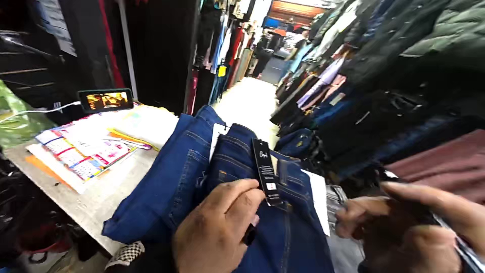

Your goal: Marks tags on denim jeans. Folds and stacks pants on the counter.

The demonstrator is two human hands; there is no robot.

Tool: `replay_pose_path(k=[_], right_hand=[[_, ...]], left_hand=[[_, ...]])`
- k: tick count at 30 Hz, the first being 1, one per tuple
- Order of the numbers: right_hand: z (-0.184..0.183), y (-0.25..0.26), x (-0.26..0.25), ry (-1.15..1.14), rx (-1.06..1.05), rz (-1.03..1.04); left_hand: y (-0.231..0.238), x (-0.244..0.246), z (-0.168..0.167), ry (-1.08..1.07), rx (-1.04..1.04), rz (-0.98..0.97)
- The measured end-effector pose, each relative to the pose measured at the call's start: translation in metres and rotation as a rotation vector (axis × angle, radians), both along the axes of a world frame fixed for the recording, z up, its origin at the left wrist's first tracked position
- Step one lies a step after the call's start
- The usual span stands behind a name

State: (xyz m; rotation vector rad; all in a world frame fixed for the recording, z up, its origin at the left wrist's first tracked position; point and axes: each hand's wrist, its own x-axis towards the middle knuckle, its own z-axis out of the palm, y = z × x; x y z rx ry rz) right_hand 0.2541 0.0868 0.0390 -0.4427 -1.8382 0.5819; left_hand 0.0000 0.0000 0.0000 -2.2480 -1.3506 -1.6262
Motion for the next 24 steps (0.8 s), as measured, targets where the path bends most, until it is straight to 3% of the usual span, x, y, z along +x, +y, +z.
replay_pose_path(k=[3,10,18,24], right_hand=[[-0.002,0.009,0.003,0.133,-0.228,-0.015],[-0.017,0.014,-0.044,0.097,-0.361,0.012],[-0.037,0.014,-0.050,-0.061,-0.162,-0.012],[-0.039,0.011,-0.052,0.017,-0.035,-0.069]], left_hand=[[0.008,0.005,0.000,0.151,-0.012,0.015],[0.005,0.006,-0.013,0.210,0.004,0.065],[0.006,0.005,-0.016,0.227,-0.005,0.064],[0.004,0.007,-0.018,0.225,-0.014,0.076]])
